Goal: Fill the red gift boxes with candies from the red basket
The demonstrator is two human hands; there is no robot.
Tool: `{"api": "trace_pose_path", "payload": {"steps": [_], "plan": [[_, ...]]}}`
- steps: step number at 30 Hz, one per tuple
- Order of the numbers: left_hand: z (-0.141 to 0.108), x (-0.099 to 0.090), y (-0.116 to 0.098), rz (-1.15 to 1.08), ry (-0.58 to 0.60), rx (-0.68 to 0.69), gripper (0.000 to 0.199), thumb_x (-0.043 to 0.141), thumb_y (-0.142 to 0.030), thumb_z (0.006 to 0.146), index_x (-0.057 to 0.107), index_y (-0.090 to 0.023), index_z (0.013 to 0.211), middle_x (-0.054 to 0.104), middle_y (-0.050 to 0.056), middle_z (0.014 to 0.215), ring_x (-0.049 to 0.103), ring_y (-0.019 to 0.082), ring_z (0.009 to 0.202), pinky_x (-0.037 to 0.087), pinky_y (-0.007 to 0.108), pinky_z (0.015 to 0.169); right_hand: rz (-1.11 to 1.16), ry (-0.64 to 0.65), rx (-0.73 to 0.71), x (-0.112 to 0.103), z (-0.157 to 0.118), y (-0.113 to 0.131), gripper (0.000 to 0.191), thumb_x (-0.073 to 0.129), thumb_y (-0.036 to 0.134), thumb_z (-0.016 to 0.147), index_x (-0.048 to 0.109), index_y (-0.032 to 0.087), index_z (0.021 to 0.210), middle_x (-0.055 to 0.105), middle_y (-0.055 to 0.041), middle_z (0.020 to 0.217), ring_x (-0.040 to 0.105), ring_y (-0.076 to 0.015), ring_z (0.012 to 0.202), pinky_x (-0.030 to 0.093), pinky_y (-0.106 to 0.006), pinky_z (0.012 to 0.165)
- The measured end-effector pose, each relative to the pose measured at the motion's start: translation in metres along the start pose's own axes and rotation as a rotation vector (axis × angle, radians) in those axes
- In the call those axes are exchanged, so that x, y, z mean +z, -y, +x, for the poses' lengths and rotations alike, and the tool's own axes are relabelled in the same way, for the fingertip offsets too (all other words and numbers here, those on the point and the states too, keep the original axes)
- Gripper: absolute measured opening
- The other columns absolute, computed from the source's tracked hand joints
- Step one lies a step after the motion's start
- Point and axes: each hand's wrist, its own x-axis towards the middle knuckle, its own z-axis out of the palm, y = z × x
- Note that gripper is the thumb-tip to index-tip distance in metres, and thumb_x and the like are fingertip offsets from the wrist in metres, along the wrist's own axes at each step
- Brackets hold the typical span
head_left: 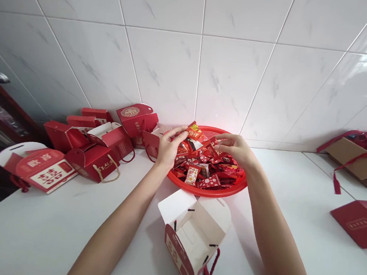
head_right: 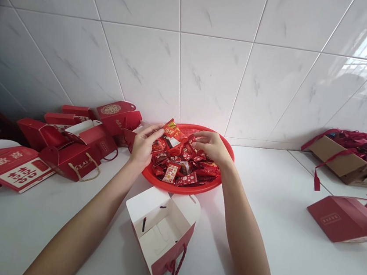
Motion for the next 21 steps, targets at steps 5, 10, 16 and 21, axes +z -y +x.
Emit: {"api": "trace_pose_path", "payload": {"steps": [5,10,16,21], "plan": [[0.0,-0.001,0.0,0.0,0.007,-0.001,0.033,0.093,-0.036,0.056,0.083,-0.022,0.084,0.082,0.005,0.098,0.075,0.028,0.102,0.059,0.04,0.095,0.148,-0.136,0.011,-0.002,0.0,0.008,0.034,0.089,0.024,0.056,0.071,0.018,0.084,0.073,-0.0017,0.076,0.064,-0.0152,0.066,0.052,-0.03,0.061],[-0.001,-0.002,0.002,0.078,0.072,-0.033,0.033,0.092,-0.037,0.058,0.084,-0.021,0.086,0.082,0.006,0.097,0.074,0.028,0.103,0.057,0.04,0.097,0.231,-0.118,0.035,-0.007,-0.002,0.013,0.035,0.092,0.025,0.056,0.07,0.018,0.083,0.07,-0.0003,0.074,0.063,-0.0142,0.067,0.053,-0.03,0.064],[-0.003,-0.002,0.0,0.17,0.147,-0.032,0.033,0.091,-0.037,0.059,0.084,-0.021,0.087,0.083,0.007,0.102,0.072,0.03,0.11,0.053,0.041,0.104,0.326,-0.103,0.089,-0.009,-0.003,0.016,0.027,0.088,0.016,0.06,0.076,0.017,0.084,0.074,-0.0042,0.078,0.066,-0.0156,0.069,0.058,-0.029,0.063],[-0.003,-0.002,-0.001,0.188,0.151,-0.038,0.032,0.089,-0.038,0.06,0.084,-0.021,0.087,0.083,0.006,0.104,0.072,0.03,0.112,0.052,0.042,0.104,0.339,-0.066,0.093,-0.009,-0.004,0.016,0.028,0.081,0.007,0.065,0.079,0.014,0.092,0.076,-0.0061,0.081,0.07,-0.0171,0.075,0.061,-0.03,0.073]]}}
